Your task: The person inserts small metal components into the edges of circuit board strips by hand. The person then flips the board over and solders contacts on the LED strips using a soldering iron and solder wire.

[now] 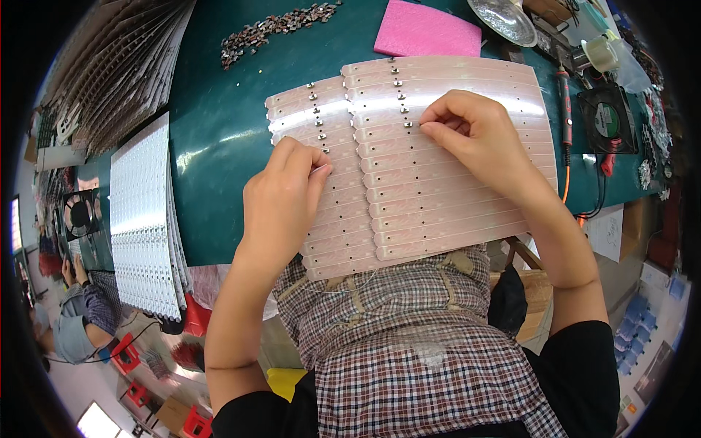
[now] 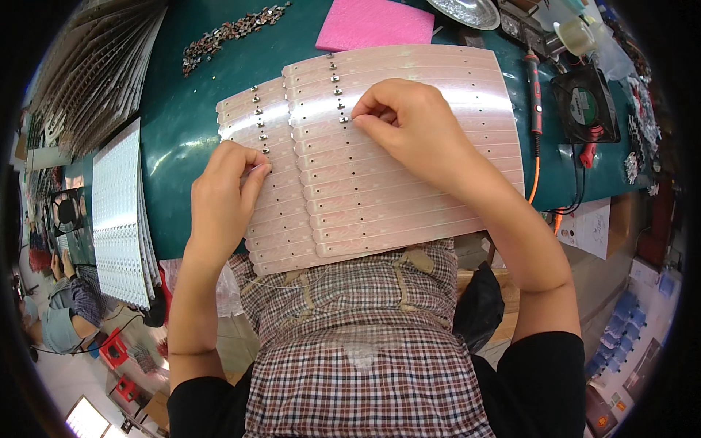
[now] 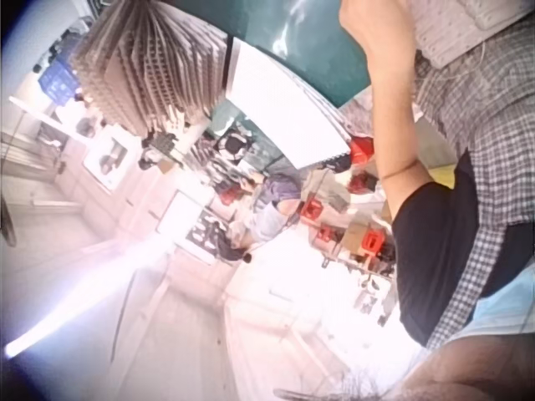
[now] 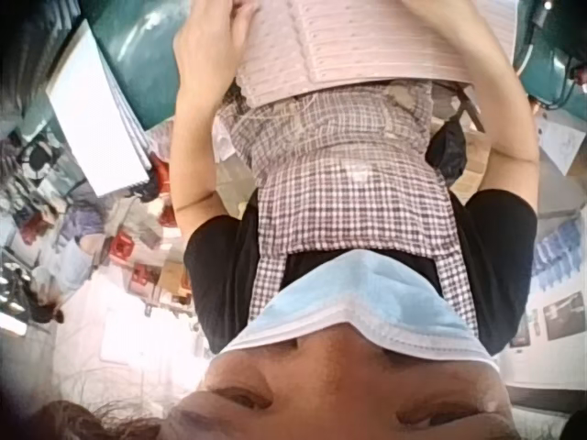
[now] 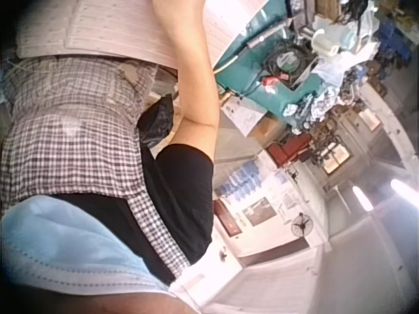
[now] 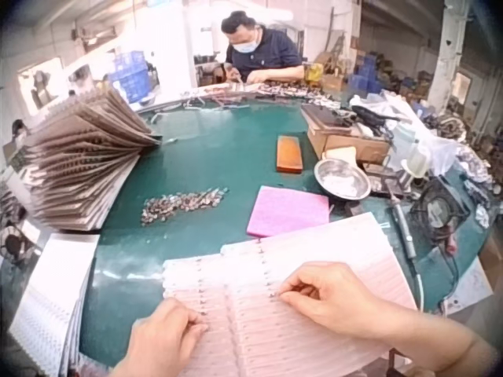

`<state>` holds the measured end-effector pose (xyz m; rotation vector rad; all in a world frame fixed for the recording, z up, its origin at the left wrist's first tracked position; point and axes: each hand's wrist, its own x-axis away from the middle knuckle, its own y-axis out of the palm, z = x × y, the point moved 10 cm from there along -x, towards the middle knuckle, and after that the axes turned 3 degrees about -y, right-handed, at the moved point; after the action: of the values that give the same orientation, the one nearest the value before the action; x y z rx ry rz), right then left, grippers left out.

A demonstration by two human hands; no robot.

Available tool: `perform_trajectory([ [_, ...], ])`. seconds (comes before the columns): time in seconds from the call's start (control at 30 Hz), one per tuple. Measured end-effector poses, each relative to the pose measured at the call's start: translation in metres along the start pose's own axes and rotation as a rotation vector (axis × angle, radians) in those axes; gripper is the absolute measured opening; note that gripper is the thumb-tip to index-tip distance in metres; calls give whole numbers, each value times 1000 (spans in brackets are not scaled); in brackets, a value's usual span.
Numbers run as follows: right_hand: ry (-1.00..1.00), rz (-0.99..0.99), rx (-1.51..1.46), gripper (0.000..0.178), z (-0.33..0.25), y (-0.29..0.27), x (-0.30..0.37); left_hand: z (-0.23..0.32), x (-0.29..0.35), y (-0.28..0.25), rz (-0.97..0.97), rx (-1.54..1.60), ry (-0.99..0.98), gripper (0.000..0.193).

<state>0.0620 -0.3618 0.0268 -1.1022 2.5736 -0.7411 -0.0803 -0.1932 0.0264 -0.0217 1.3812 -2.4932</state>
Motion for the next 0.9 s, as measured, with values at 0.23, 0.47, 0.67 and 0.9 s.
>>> perform_trajectory([
  [0.23, -220, -44, 240, 13, -20, 13, -1, -4, 2, -1, 60, 107, -2, 10],
  [0.47, -251, -58, 271, 12, -20, 18, 0, -22, -4, -14, 8, 334, -101, 10],
  [0.67, -245, -54, 305, 11, -22, 19, -3, -56, -16, -65, 219, 260, -214, 10],
  [0.9, -590, 64, 617, 8, -52, 30, 14, -97, -61, -74, 298, 121, -180, 17],
])
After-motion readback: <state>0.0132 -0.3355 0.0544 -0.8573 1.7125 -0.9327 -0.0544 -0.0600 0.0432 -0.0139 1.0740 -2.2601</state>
